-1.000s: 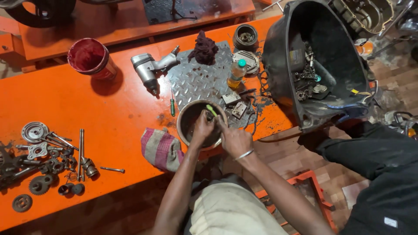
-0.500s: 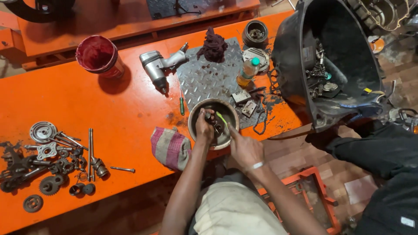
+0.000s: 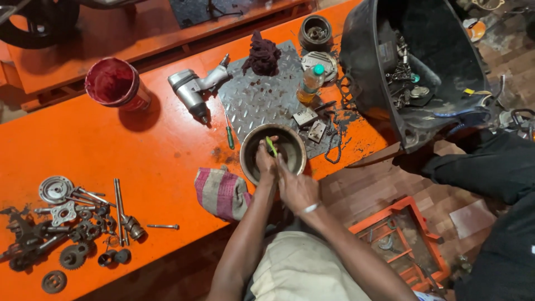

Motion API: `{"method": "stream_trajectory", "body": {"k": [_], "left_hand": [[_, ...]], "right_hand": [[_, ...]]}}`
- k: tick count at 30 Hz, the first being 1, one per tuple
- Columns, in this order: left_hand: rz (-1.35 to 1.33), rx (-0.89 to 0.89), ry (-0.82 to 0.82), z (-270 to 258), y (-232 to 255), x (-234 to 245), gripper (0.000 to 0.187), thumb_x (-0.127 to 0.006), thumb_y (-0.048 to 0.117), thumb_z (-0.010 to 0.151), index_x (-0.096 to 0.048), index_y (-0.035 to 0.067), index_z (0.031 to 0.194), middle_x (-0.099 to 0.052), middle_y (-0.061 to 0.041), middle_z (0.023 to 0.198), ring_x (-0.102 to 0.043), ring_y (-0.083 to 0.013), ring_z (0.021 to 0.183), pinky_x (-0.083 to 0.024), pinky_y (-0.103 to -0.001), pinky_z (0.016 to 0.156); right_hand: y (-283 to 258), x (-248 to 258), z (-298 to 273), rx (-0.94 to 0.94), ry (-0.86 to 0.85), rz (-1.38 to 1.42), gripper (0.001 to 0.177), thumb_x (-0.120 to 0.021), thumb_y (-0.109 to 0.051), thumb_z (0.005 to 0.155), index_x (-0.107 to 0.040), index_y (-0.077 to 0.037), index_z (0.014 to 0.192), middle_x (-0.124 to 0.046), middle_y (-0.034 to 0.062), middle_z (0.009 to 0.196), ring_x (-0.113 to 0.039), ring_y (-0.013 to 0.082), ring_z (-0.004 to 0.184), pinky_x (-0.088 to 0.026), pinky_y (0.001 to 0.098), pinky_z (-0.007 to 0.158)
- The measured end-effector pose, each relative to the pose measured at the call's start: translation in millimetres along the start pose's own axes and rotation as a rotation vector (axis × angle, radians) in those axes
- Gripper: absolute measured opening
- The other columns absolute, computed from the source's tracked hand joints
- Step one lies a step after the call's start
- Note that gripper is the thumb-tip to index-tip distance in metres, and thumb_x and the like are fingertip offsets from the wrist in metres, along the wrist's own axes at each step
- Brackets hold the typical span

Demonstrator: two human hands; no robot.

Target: The person scrubs a small mechanical part in a metal bowl using a green toothbrush. They pour a liquid from a plastic bottle into the bowl and continue scrubbing the part. The person then uses a screwdriver to clean crevices in the part while holding it over the bowl.

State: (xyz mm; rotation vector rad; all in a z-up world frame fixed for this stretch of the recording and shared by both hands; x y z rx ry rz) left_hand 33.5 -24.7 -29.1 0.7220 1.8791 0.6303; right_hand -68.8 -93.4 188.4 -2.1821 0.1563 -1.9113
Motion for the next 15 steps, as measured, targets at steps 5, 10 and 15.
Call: {"method": "stream_trajectory", "body": {"k": [5,10,15], "left_hand": [[-0.086,0.099,0.038,-16,16,-14,0.047,-0.039,0.038,0.109,-0.073,0.004,0.107,-0.056,0.0,0.075,-0.049,-0.0118,0.065,-0.044,-0.026,0.061],[-0.311,0.125,-0.015,-22,22,-28,0.036,-0.043,0.031,0.11,-0.07,0.008,0.113,-0.053,0.002,0.077,-0.048,-0.0104,0.071,-0.042,-0.027,0.065],[-0.344,0.049,0.001,-19,52,-26,0.035,-0.046,0.038,0.108,-0.065,0.009,0.106,-0.05,-0.001,0.071,-0.047,-0.0141,0.065,-0.043,-0.032,0.062]], "right_hand": [[7,-1,5,-0.033,-0.041,0.005,0.074,-0.063,-0.026,0.09,-0.036,-0.023,0.159,-0.067,0.0158,0.058,-0.067,0.0334,0.048,-0.055,0.0511,0.048],[30,13,39,-0.118,-0.139,-0.07,0.065,-0.059,-0.027,0.094,-0.042,-0.032,0.156,-0.07,0.0179,0.063,-0.07,0.0354,0.056,-0.056,0.0517,0.052],[99,-103,57,-0.082,-0.124,-0.123,0.034,-0.056,-0.029,0.097,-0.065,-0.031,0.13,-0.073,0.0182,0.078,-0.073,0.0387,0.071,-0.057,0.0542,0.065]]}}
Point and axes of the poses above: each hand's wrist, its own z-axis towards the middle knuckle, its own x-axis out of the back of the hand, y = z × x, the point moved 4 cm from there along z, towards the middle knuckle
